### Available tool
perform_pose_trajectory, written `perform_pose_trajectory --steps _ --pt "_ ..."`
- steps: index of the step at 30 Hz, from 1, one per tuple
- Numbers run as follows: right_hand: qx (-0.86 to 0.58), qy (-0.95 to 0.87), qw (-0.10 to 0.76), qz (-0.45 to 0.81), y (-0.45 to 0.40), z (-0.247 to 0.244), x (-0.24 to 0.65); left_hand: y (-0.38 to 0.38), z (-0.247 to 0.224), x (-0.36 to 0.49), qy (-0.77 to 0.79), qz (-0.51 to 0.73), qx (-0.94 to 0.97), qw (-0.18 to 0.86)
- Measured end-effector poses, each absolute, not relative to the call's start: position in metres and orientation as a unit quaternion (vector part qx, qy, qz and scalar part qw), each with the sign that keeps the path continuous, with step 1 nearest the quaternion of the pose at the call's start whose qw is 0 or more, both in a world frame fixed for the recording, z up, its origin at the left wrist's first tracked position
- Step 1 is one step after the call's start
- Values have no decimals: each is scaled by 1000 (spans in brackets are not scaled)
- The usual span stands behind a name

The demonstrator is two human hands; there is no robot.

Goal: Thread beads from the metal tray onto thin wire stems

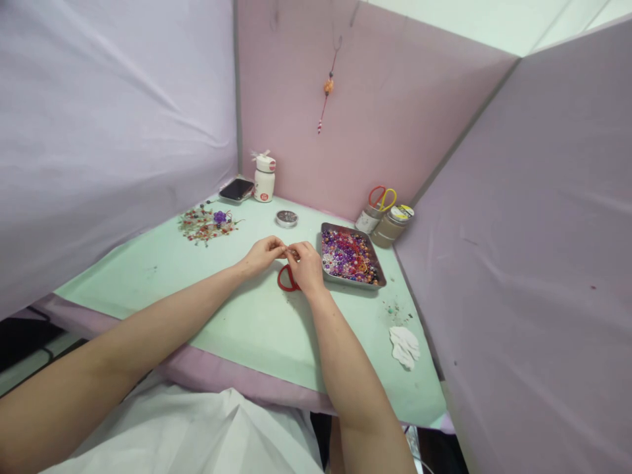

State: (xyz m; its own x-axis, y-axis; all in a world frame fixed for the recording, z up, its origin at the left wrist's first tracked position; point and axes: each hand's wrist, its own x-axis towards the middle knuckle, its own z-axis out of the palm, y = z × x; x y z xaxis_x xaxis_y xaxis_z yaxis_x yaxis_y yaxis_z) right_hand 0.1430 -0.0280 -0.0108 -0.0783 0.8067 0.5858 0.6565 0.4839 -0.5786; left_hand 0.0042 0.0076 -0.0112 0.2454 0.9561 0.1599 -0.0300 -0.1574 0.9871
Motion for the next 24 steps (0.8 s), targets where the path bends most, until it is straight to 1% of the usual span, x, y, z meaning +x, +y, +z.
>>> perform_pose_trajectory --steps 4,9,16,24 --pt "-496 -729 464 78 -27 -12 143 6 -8 5 396 477 559 551" --pt "-495 -719 483 75 -26 -12 144 4 -6 4 391 476 488 618" --pt "-492 -725 477 72 -28 -10 145 6 -9 -3 321 422 441 724" --pt "-500 -733 453 88 -26 -13 144 10 -13 -6 324 423 416 737"
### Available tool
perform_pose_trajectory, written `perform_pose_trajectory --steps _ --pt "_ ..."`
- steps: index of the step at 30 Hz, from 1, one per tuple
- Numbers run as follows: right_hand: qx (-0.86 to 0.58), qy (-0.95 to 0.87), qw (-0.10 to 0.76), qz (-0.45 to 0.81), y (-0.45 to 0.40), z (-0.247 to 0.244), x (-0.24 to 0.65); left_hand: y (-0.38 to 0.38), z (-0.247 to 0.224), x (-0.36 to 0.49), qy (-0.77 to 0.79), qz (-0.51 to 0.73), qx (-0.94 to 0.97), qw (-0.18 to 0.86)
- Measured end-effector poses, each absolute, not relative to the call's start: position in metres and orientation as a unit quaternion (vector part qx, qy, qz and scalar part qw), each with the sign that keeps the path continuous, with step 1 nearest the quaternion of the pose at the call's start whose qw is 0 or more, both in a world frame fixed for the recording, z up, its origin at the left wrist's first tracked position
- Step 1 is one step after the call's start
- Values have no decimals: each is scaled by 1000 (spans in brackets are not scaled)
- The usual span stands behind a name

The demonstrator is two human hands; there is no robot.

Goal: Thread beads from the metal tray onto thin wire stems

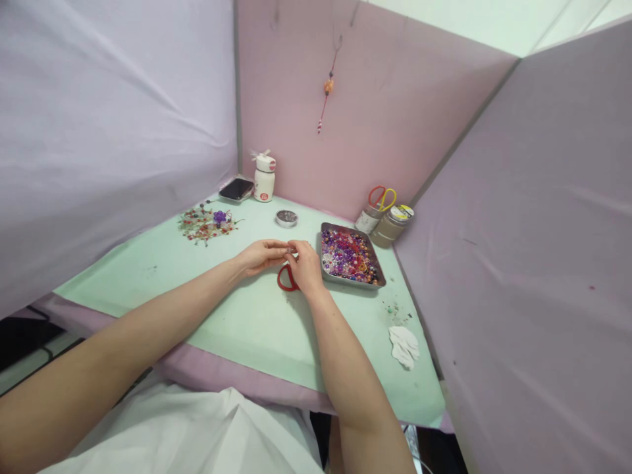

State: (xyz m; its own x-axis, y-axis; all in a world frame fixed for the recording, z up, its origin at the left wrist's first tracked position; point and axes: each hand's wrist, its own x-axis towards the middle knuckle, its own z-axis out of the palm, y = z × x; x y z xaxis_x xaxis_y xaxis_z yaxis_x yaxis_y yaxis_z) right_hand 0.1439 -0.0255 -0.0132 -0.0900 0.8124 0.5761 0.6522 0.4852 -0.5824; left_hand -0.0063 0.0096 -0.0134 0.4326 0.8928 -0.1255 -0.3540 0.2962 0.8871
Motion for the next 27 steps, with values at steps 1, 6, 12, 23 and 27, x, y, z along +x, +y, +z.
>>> perform_pose_trajectory --steps 1,6,12,23,27 --pt "-497 -734 454 91 -26 -13 144 10 -14 -6 323 428 413 736" --pt "-492 -731 465 91 -27 -9 144 12 -13 -6 314 456 396 732" --pt "-505 -722 465 86 -26 -9 147 12 -10 -5 300 461 391 738" --pt "-513 -721 464 47 -24 -9 146 10 -6 -9 313 443 409 734" --pt "-519 -731 441 38 -23 -8 143 11 -3 -10 323 425 428 729"
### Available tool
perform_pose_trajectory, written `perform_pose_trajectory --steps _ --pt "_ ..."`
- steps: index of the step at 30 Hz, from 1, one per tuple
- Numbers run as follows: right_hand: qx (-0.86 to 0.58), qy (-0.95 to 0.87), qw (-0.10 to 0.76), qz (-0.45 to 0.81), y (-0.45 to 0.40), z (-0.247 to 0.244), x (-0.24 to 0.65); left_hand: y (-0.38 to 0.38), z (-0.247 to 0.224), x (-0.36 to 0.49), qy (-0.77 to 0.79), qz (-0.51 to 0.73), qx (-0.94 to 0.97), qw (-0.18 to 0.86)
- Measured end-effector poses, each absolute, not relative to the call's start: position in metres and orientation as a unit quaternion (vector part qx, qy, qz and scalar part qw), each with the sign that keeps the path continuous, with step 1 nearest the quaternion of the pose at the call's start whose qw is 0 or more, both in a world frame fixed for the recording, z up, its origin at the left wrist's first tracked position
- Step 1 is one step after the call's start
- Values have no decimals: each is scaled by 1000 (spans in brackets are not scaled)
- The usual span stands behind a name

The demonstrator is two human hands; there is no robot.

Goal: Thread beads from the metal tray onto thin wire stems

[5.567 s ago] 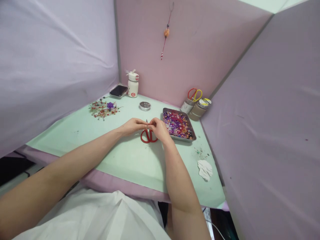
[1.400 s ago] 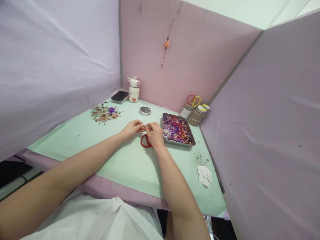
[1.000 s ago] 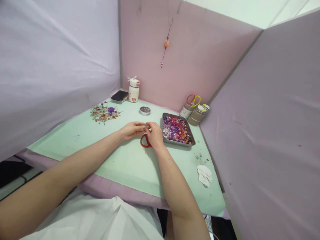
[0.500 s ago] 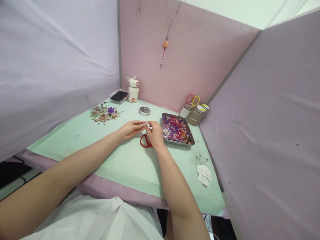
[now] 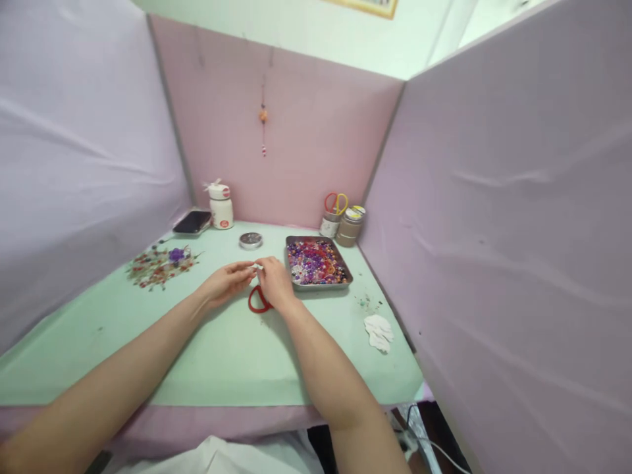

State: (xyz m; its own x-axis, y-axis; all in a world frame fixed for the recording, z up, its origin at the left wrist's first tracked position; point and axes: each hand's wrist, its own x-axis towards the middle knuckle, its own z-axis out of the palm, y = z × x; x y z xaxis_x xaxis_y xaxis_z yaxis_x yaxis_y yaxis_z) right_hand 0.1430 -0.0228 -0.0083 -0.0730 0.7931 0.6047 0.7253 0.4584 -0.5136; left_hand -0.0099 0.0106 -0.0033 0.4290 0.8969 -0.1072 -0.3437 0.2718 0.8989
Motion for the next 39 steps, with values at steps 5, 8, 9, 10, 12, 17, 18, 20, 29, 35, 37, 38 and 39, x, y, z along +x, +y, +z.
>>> perform_pose_trajectory --steps 5,8,9,10,12,17,18,20,29,35,37,38,39 --pt "-534 -746 396 36 -20 -9 143 10 1 -10 320 404 452 728" --pt "-537 -743 397 39 -20 -8 144 10 1 -10 334 400 455 722" --pt "-538 -743 396 40 -20 -8 144 10 1 -10 337 399 456 721" --pt "-538 -744 395 40 -20 -7 145 10 0 -10 337 398 456 721" --pt "-540 -745 390 36 -20 -7 145 10 -1 -10 333 398 455 723" --pt "-542 -742 394 20 -22 -8 144 11 -4 -10 323 408 443 730" --pt "-544 -740 396 17 -22 -8 144 11 -4 -10 323 408 440 732" --pt "-550 -734 398 16 -22 -8 144 11 -5 -11 325 410 428 737" --pt "-530 -744 407 28 -22 -11 144 18 -13 -14 351 339 381 785" --pt "-504 -758 411 50 -24 -8 143 18 -11 -14 333 347 352 803" --pt "-504 -756 414 47 -23 -8 143 17 -10 -15 331 347 351 804" --pt "-503 -756 416 45 -23 -8 144 17 -10 -15 328 347 352 805" --pt "-503 -756 417 44 -22 -9 144 17 -9 -15 325 348 353 806"
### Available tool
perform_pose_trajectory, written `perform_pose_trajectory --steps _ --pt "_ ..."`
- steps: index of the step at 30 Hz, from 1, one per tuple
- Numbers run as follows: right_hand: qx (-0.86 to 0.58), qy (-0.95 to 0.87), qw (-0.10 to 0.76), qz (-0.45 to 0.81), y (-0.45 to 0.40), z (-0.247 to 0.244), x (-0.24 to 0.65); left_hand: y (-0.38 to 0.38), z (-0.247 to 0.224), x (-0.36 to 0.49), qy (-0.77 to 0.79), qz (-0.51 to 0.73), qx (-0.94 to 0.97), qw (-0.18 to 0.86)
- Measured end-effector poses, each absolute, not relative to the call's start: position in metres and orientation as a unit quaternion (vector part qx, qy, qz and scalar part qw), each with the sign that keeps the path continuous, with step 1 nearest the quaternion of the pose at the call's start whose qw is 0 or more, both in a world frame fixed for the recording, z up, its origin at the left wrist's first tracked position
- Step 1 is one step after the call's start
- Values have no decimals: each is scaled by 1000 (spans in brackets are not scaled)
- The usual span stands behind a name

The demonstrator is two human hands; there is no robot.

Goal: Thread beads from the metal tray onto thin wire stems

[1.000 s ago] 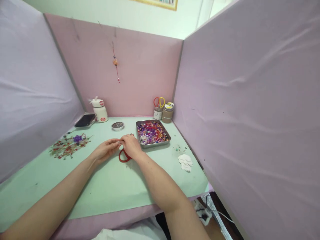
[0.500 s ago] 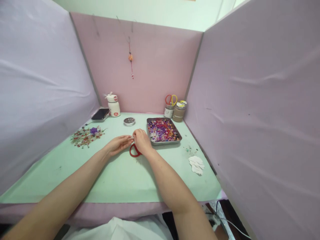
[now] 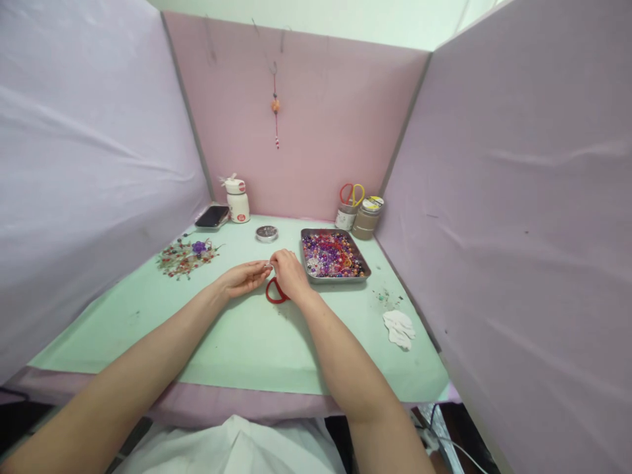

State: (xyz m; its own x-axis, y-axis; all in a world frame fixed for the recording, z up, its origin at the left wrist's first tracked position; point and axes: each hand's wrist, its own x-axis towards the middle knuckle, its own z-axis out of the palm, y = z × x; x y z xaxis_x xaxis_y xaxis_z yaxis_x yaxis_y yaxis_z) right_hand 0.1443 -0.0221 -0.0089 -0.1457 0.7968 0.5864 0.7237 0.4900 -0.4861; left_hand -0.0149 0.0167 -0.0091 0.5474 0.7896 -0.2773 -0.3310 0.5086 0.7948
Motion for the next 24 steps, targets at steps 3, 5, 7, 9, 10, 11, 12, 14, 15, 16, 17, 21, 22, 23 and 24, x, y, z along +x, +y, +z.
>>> perform_pose_trajectory --steps 3,5,7,9,10,11,12,14,15,16,17,21,22,23,24 --pt "-502 -755 420 43 -20 -11 145 16 -6 -14 310 347 358 809" --pt "-501 -754 422 43 -20 -12 146 14 -4 -13 307 350 360 808" --pt "-502 -753 423 43 -20 -12 146 14 -3 -13 307 359 357 806" --pt "-506 -752 419 44 -20 -12 146 13 -2 -12 310 364 352 805" --pt "-509 -753 416 44 -21 -12 146 13 -2 -13 314 365 350 804" --pt "-510 -753 413 44 -21 -11 146 13 -2 -13 317 366 348 803" --pt "-511 -754 410 43 -21 -11 146 13 -3 -13 320 366 347 802" --pt "-511 -757 406 41 -22 -12 147 14 -4 -13 322 368 350 799" --pt "-510 -758 405 41 -22 -12 147 14 -5 -13 323 370 354 796" --pt "-509 -759 404 40 -22 -12 147 14 -6 -13 324 372 359 792" --pt "-507 -760 404 40 -22 -12 147 14 -6 -13 325 375 366 787" --pt "-503 -759 411 36 -22 -14 147 11 -6 -11 317 400 396 763" --pt "-504 -757 413 35 -21 -14 147 10 -6 -10 315 408 400 758" --pt "-506 -755 416 34 -21 -14 147 9 -6 -9 314 416 403 753" --pt "-506 -753 418 34 -21 -14 147 8 -5 -9 314 425 404 747"
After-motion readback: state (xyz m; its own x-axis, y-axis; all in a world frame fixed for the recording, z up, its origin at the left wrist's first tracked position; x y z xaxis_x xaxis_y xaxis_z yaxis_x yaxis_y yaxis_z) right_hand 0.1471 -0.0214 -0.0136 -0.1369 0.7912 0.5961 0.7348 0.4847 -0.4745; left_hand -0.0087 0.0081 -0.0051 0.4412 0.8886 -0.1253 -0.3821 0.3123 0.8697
